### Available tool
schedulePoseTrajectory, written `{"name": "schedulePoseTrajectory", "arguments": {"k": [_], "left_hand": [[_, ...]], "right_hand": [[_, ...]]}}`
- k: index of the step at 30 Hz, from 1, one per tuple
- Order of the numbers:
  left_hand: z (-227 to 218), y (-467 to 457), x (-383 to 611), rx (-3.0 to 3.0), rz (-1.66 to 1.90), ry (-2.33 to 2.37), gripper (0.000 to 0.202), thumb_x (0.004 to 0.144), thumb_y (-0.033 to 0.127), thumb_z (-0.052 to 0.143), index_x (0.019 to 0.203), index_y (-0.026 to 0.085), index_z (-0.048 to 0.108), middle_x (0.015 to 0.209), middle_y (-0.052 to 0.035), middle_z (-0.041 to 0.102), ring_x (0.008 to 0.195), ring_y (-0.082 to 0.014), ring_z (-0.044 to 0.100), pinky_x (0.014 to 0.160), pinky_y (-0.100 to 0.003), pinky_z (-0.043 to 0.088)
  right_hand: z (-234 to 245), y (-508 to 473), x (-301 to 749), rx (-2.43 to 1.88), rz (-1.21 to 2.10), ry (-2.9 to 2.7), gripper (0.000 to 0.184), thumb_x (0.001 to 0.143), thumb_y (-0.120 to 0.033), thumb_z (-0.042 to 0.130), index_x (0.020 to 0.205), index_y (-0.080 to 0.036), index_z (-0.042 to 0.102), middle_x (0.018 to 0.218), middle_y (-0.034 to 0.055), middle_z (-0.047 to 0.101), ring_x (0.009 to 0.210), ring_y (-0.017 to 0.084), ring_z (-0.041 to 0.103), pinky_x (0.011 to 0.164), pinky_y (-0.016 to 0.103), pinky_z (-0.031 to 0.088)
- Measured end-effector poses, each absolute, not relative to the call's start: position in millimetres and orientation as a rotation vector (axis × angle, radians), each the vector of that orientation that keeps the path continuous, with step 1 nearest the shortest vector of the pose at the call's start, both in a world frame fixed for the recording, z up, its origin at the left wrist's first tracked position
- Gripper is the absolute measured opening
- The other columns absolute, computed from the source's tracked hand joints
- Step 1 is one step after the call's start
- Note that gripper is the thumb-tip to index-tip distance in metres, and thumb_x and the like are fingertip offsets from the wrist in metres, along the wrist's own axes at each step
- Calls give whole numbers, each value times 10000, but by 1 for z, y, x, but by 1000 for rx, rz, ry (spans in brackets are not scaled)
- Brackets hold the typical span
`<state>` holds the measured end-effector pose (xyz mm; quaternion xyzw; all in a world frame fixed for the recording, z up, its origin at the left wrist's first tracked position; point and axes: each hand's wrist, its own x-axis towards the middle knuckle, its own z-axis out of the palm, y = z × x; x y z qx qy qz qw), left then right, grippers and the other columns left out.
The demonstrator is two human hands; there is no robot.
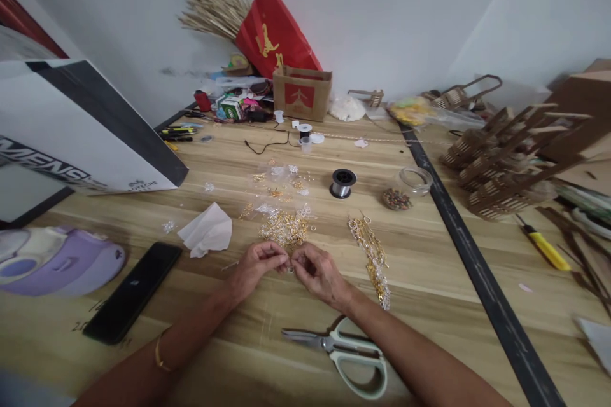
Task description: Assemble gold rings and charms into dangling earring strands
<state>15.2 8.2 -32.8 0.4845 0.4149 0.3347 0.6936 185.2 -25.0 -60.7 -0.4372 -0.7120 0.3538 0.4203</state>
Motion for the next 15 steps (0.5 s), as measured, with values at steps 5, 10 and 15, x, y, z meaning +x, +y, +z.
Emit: {"name": "schedulePoseTrajectory", "arguments": {"k": [5,10,15], "left_hand": [[-37,11,15,1082,768,930,239,605,312,729,670,105,628,590,-21,651,555,-112,584,579,-227,460],[-40,13,15,1048,794,890,254,613,323,731,689,102,631,592,-14,638,550,-100,562,578,-221,447],[-37,12,19,994,825,905,260,606,324,735,697,103,631,593,-3,613,550,-92,537,575,-214,430]], "right_hand": [[-55,-22,184,-1134,871,-1779,176,866,-292,513,837,-148,610,713,38,595,604,115,501,563,226,405],[-52,-19,182,-1182,1054,-1553,254,858,-383,514,781,-146,565,606,-7,522,520,96,450,479,209,373],[-54,-18,180,-1205,1156,-1338,308,802,-459,567,762,-154,544,538,-37,487,449,83,428,429,203,360]]}}
